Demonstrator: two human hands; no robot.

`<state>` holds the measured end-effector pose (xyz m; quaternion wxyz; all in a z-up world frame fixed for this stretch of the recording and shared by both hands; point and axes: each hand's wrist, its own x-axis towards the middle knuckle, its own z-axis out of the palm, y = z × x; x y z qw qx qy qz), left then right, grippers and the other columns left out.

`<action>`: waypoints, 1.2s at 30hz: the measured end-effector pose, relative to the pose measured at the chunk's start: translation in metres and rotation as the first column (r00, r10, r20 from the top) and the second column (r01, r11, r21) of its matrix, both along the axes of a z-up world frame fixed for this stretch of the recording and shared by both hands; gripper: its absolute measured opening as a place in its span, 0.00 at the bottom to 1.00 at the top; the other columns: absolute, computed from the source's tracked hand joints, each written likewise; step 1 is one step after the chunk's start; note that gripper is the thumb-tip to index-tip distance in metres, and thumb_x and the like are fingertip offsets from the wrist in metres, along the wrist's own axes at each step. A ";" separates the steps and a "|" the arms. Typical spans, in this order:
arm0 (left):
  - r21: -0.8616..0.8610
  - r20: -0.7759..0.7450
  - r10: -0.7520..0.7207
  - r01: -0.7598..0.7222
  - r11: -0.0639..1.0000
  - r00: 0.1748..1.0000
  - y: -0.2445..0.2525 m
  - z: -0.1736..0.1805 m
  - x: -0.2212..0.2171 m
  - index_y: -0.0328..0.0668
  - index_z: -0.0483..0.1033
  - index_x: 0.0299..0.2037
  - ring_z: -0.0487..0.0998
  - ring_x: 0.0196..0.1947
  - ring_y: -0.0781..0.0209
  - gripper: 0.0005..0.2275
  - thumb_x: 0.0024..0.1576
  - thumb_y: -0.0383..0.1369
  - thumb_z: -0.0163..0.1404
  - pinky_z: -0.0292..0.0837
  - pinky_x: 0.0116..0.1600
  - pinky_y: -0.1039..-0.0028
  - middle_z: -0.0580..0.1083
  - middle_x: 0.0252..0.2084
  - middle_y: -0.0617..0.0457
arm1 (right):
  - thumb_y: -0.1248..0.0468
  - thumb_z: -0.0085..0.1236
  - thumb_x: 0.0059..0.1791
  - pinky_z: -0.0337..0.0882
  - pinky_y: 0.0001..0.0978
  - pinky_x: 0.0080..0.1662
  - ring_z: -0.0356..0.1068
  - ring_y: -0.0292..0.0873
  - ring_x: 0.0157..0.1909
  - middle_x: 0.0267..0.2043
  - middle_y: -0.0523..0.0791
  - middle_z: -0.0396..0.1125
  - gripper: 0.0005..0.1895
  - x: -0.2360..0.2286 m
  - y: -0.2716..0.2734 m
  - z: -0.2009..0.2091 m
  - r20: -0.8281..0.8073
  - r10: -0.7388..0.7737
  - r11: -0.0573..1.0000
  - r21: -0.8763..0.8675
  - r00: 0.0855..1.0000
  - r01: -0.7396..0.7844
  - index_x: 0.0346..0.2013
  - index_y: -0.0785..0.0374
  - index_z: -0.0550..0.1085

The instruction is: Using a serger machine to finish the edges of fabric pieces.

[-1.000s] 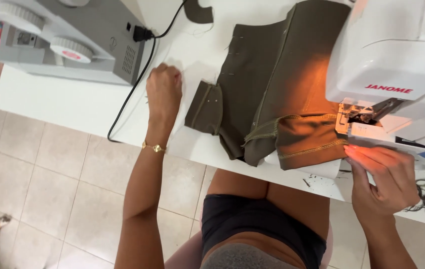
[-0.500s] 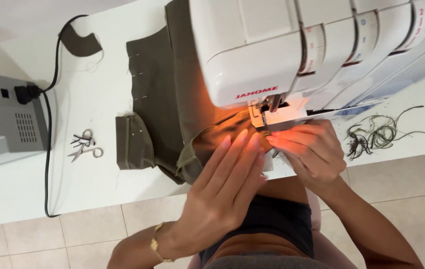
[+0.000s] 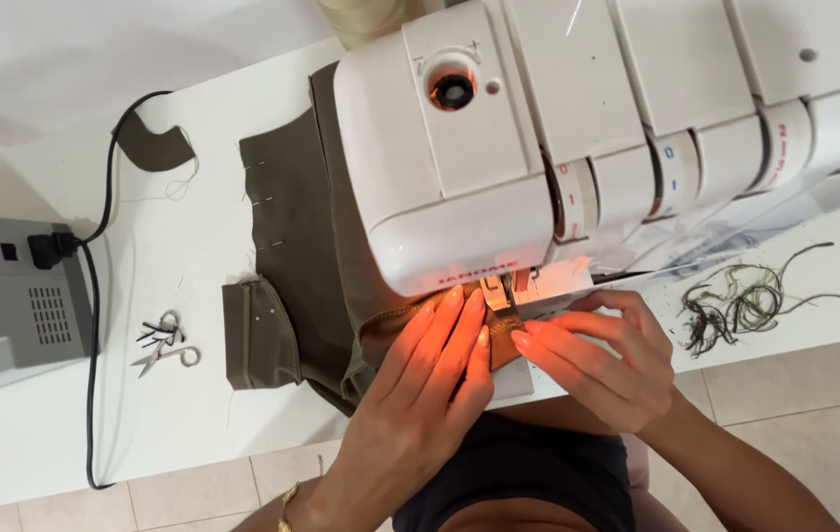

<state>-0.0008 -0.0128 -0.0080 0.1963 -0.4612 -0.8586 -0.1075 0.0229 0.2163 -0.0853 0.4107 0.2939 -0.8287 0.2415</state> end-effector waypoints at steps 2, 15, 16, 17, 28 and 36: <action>0.010 0.007 -0.002 0.002 1.000 1.000 0.000 -0.005 -0.003 0.31 0.77 0.50 0.80 0.64 0.46 0.08 0.72 0.22 0.43 0.77 0.73 0.58 0.76 0.63 0.37 | 0.76 0.67 0.52 0.76 0.44 0.38 0.75 0.45 0.38 0.43 0.45 0.75 0.06 -0.004 0.002 0.001 0.000 0.009 1.000 0.026 1.000 -0.009 0.40 0.65 0.82; 0.074 0.065 0.053 -0.057 0.996 0.996 0.006 -0.023 -0.007 0.34 0.78 0.48 0.82 0.61 0.48 0.07 0.71 0.23 0.45 0.80 0.69 0.59 0.78 0.62 0.38 | 0.75 0.65 0.52 0.79 0.49 0.40 0.76 0.47 0.38 0.43 0.46 0.75 0.04 -0.009 0.007 -0.017 0.005 0.036 0.999 0.035 0.999 -0.036 0.39 0.64 0.81; 0.072 0.066 0.053 -0.058 0.996 0.996 0.005 -0.024 -0.009 0.34 0.78 0.48 0.82 0.61 0.48 0.07 0.71 0.23 0.45 0.80 0.69 0.59 0.78 0.62 0.38 | 0.75 0.65 0.52 0.79 0.49 0.40 0.76 0.47 0.38 0.43 0.46 0.75 0.04 -0.009 0.007 -0.017 0.006 0.036 0.999 0.033 0.999 -0.037 0.39 0.64 0.81; 0.086 0.078 0.044 -0.051 0.995 0.996 0.005 -0.025 -0.010 0.32 0.78 0.48 0.82 0.60 0.48 0.05 0.70 0.21 0.48 0.81 0.68 0.58 0.78 0.61 0.38 | 0.75 0.65 0.52 0.79 0.49 0.40 0.76 0.47 0.38 0.45 0.47 0.75 0.04 -0.009 0.007 -0.017 0.011 0.030 0.999 0.037 0.999 -0.031 0.39 0.65 0.82; 0.050 0.161 0.011 -0.019 0.999 0.987 0.001 -0.028 -0.009 0.27 0.76 0.54 0.79 0.62 0.43 0.11 0.71 0.21 0.39 0.79 0.67 0.53 0.75 0.62 0.34 | 0.75 0.56 0.56 0.76 0.46 0.39 0.74 0.47 0.37 0.46 0.48 0.76 0.08 -0.008 0.005 -0.011 0.030 -0.016 0.996 0.085 0.999 0.013 0.41 0.67 0.83; 0.072 0.170 0.007 -0.019 0.997 0.985 0.002 -0.028 -0.011 0.26 0.75 0.55 0.79 0.61 0.42 0.09 0.71 0.20 0.42 0.80 0.65 0.53 0.75 0.61 0.34 | 0.77 0.60 0.55 0.75 0.46 0.38 0.74 0.47 0.37 0.45 0.47 0.76 0.07 -0.007 0.003 -0.014 0.001 -0.050 0.994 0.092 0.999 0.049 0.41 0.67 0.83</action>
